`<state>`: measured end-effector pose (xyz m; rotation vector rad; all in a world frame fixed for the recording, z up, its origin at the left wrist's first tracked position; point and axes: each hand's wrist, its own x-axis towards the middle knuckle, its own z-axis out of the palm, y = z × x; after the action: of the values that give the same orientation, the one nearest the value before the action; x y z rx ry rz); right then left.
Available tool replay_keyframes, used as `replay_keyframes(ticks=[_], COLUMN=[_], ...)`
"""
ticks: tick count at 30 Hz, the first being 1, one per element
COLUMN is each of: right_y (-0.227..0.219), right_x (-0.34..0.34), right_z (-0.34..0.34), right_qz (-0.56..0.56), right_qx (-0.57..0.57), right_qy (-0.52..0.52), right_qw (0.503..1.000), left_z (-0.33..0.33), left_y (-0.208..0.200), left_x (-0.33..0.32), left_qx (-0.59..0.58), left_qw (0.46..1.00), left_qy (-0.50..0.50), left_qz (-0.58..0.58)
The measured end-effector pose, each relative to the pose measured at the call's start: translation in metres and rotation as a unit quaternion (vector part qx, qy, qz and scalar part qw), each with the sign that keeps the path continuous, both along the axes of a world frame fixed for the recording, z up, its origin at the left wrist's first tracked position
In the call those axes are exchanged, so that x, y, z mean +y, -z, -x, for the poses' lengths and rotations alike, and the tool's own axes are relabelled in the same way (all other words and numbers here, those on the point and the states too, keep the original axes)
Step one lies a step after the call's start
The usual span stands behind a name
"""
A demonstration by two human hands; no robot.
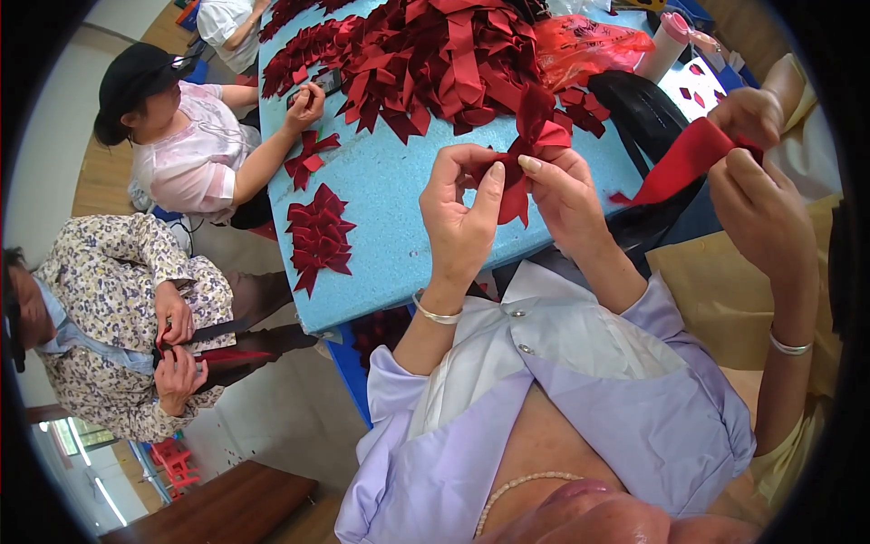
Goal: Assembling decorative red bows by hand in a workshop setting.
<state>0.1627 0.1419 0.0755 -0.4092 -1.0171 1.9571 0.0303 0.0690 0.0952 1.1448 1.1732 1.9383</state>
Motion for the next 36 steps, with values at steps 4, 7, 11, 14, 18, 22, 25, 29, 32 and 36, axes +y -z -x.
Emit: replay_keyframes(ticks=[4, 7, 11, 14, 18, 22, 25, 29, 32, 36], right_y=[0.004, 0.003, 0.004, 0.003, -0.001, -0.004, -0.003, 0.0, 0.001, 0.001], right_x=[0.002, 0.001, -0.002, -0.005, -0.006, -0.008, -0.008, -0.006, -0.006, -0.006], right_z=[-0.001, -0.003, -0.003, -0.001, 0.001, 0.002, 0.002, 0.0, -0.001, -0.003], right_qz=[-0.006, -0.003, -0.01, -0.006, -0.019, -0.017, -0.017, -0.028, -0.032, -0.037], right_qx=[0.006, -0.002, -0.043, -0.035, -0.03, -0.036, -0.035, -0.032, -0.027, -0.024], right_qy=[-0.003, -0.021, -0.01, -0.006, -0.009, 0.013, 0.016, 0.02, 0.021, 0.025], right_qw=[1.0, 1.0, 0.999, 0.999, 0.999, 0.999, 0.999, 0.999, 0.999, 0.999], left_z=[0.005, 0.007, 0.013, 0.018, 0.021, 0.016, 0.014, 0.016, 0.016, 0.015], left_y=[-0.004, -0.012, -0.012, -0.01, -0.006, -0.002, -0.004, -0.005, -0.004, -0.005], left_x=[-0.005, -0.009, -0.011, -0.01, -0.008, -0.006, -0.007, -0.007, -0.008, -0.009], left_qx=[0.069, 0.111, 0.128, 0.1, 0.06, 0.067, 0.077, 0.081, 0.08, 0.074], left_qw=[0.996, 0.988, 0.977, 0.972, 0.971, 0.972, 0.978, 0.972, 0.969, 0.967], left_qy=[0.012, 0.011, 0.039, 0.071, 0.114, 0.118, 0.09, 0.117, 0.125, 0.129], left_qz=[0.063, 0.103, 0.165, 0.2, 0.203, 0.191, 0.172, 0.187, 0.198, 0.207])
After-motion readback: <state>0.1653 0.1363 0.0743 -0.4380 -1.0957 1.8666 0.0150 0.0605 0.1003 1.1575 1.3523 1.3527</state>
